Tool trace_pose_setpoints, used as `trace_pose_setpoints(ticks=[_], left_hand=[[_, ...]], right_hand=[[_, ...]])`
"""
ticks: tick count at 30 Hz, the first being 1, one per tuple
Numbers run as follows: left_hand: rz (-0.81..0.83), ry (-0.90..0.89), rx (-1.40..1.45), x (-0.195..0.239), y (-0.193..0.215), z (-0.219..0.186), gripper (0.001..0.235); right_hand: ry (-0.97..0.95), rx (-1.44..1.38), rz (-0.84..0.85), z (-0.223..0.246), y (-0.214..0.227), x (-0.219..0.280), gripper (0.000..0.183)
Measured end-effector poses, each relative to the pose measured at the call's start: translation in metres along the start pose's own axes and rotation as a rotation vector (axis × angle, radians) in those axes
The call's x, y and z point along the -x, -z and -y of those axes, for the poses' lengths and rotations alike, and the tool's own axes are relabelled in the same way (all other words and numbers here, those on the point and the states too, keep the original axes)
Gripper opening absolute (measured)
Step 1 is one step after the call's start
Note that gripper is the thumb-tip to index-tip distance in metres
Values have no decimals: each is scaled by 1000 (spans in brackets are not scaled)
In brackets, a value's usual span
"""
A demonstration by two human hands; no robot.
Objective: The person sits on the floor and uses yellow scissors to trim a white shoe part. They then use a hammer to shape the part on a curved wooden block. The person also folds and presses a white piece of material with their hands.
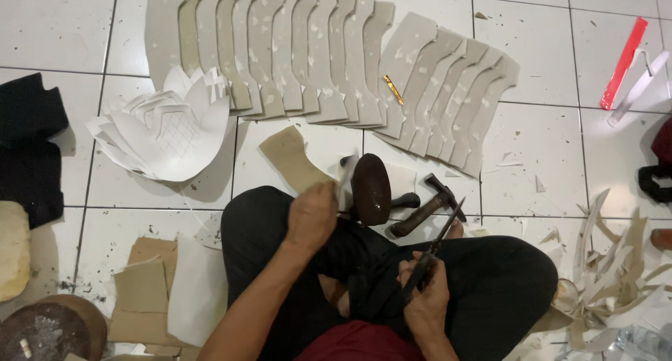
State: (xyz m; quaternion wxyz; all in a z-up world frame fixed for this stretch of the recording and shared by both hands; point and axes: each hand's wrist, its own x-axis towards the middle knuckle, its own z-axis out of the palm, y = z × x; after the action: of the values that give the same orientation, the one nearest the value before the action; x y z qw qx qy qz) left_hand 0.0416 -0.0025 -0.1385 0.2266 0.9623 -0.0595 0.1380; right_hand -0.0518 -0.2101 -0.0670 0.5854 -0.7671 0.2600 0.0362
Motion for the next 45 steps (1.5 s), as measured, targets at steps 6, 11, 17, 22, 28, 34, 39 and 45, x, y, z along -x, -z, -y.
trace_pose_setpoints(ticks=[6, 11, 17, 22, 28, 34, 39, 45], left_hand=[[-401, 634, 829, -38, 119, -22, 14], [-562, 940, 1653, 3, 127, -57, 29], [-146, 1202, 1373, 67, 125, -84, 42], [296, 700, 1709, 66, 152, -52, 95], [764, 751, 1495, 44, 163, -47, 34], [210, 704, 1470, 14, 153, -53, 34], [-57, 468, 1565, -19, 158, -64, 47], [-220, 562, 1390, -24, 164, -78, 37]], right_hand=[[8, -82, 142, 1, 1, 5, 21], [30, -98, 366, 48, -22, 17, 25], [190, -273, 362, 68, -43, 6, 13], [91, -263, 304, 75, -37, -4, 34], [139, -1, 454, 95, -24, -3, 28], [165, -189, 314, 65, -15, -5, 7], [108, -378, 484, 20, -9, 9, 28], [-45, -598, 868, 11, -1, 11, 49]])
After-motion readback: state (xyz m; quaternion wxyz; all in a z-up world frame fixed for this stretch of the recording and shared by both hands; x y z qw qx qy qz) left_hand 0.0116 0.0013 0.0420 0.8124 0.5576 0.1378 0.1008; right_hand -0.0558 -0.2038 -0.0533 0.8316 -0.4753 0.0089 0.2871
